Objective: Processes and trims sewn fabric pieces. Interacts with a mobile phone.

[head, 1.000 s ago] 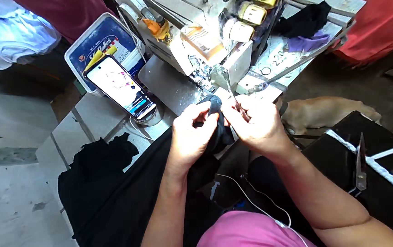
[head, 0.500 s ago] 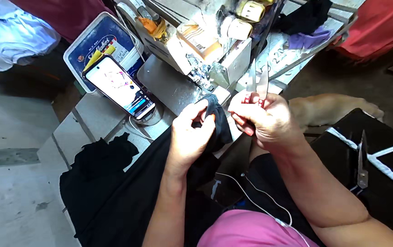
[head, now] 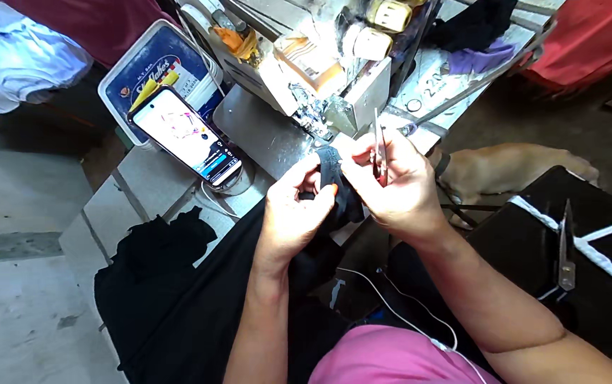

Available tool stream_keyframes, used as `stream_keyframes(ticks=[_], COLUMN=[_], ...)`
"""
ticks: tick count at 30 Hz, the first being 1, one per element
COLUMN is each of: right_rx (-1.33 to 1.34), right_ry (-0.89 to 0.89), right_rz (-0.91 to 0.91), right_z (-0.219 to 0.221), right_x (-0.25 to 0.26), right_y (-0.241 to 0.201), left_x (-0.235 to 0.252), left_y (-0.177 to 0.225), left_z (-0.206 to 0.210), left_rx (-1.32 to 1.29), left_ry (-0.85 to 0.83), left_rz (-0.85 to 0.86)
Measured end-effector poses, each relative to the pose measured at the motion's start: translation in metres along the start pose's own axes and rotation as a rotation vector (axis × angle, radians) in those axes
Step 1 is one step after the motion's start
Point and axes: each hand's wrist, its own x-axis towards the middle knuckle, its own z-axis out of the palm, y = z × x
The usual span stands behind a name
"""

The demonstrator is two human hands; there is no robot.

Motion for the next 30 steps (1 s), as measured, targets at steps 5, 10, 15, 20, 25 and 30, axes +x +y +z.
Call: stream_keyframes(ticks=[5,10,15,20,25,30], right_rx=[0.027,0.037,0.039,0.141,0.180,0.200], right_ry=[0.006,0.008,-0.046,-0.069,-0.044,-0.019], right_rz=[-0.032,-0.020,0.090,0.110,0.073,0.110], right_z=[-0.001,0.000,-0.002,-0.003,-0.003,-0.001], right_x=[-0.001,-0.002,-0.002,-0.002,-0.001,-0.005], right_y=[-0.001,0.000,0.001,0.005,0.006,0.003], left_x=[0.000,-0.001,-0.001,-0.001,-0.015,-0.020], left_y=[-0.002,-0.003,-0.003,0.001,0.004,-0.006], left_z=[-0.001,-0.002,-0.004,-0.005,0.013,0.022], left_rx=[0.003,0.005,-0.026,0.012,0.378,0.599], left_ry=[-0.008,-0.025,-0.028,-0.027,0.256,0.320], left_rz=[0.011,0.022,0.002,0.002,0.136,0.347])
